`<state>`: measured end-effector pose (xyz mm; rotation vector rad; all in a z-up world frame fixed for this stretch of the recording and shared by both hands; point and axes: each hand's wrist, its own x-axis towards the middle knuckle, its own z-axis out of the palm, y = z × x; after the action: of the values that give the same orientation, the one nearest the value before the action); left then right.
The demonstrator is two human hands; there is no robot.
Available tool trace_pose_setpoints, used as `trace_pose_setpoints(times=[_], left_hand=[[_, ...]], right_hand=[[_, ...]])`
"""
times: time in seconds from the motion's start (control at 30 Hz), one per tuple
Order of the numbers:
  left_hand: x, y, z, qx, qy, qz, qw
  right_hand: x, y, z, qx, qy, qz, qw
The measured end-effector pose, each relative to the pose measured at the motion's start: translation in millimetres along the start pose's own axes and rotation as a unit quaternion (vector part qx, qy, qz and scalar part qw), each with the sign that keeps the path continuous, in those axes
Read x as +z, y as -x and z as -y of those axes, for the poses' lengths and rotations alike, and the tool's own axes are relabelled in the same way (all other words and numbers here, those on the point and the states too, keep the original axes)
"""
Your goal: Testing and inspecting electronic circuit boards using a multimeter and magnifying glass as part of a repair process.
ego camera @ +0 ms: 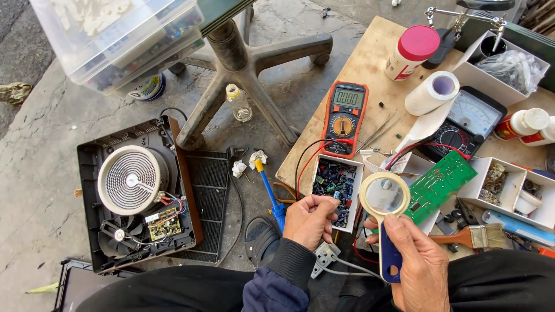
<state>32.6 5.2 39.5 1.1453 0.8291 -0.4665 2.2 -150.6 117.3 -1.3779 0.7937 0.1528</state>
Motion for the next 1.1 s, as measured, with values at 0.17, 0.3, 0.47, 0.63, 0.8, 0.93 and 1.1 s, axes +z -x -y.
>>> trace_pose_setpoints(times=[0.17,0.3,0.47,0.63,0.8,0.93,1.1], left_hand=[[-2,5,-1,0.008,-0.012,-0.005,1.000],[-3,5,1,0.014,-0.009,-0.010,1.000],[-4,5,0,0.015,-0.015,-0.007,1.000],[-4,5,2,0.019,-0.020,-0.003,1.000],[-4,8,2,0.031,-0.019,0.004,0.999],[-2,16,-3,0.031,-0.044,0.007,0.999],[-3,14,0,0.032,-0.033,0.010,0.999]], right_hand=[[6,4,1,0.016,0.011,0.001,1.000],[7,5,1,0.022,0.010,0.001,1.000],[6,2,-3,0.014,0.012,0.005,1.000],[7,3,-1,0.023,0.016,0.004,1.000],[3,-1,-9,0.003,0.006,0.008,1.000],[5,0,-8,-0.004,0.015,0.006,1.000],[-1,-4,-19,-0.039,0.016,0.028,0.999]])
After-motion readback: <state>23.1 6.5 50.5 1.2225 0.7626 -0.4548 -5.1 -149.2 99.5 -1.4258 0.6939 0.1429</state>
